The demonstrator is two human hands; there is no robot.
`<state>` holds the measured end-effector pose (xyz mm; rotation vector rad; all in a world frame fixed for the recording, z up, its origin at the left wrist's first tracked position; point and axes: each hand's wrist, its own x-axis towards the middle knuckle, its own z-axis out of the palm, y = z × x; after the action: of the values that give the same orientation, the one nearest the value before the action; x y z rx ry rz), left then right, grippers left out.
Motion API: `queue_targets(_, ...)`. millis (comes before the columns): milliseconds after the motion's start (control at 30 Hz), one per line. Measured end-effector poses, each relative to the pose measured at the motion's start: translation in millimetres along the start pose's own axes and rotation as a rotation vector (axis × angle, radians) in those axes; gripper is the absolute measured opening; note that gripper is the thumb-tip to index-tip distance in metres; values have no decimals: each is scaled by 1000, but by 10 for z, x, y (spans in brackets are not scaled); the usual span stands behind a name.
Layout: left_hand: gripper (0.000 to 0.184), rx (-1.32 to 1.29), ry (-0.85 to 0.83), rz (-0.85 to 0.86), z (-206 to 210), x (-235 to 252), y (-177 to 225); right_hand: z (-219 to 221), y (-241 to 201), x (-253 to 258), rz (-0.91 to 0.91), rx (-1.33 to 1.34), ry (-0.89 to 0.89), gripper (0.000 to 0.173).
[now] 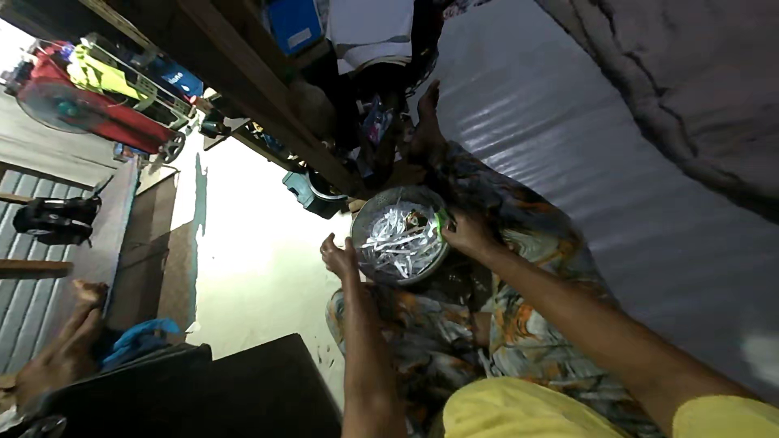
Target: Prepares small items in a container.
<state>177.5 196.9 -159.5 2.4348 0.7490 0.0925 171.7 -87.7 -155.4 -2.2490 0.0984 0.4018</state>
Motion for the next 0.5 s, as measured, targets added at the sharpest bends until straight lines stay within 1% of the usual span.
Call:
queue_targets(33, 58, -19, -72, -68, -36, 60, -121, 40, 36, -12, 8, -27, 35, 52)
queue_targets(67, 58, -84, -144, -113, -47, 77, -202, 63, 60, -16, 13, -49, 53, 57)
queue_targets(133, 44, -266, -297, -243, -100, -27, -88, 53, 22, 15, 5, -75, 85, 59)
queue_targets(167, 41, -328, -386, -290, -115, -84, -46, 58, -4, 33, 1, -79, 89, 58)
queue_targets(233, 39, -382, -451, -302, -27, -77, -44, 80, -5, 79, -16, -71, 91, 56)
queue_targets(300, 39, -371, -481, -216, 125, 61, -212, 140, 98, 144, -71, -44, 119, 56)
queue_targets(367, 40, -318, -464, -135, 167, 115, -263, 179, 201, 169, -124, 8, 155, 57)
queue_targets(433, 39, -312, -407, -81, 104, 61, -229, 183, 248, 128, -173, 91, 219, 57)
queue_targets(500, 38, -369, -317, -46, -11, -48, -189, 140, 186, 12, -239, 201, 305, 54)
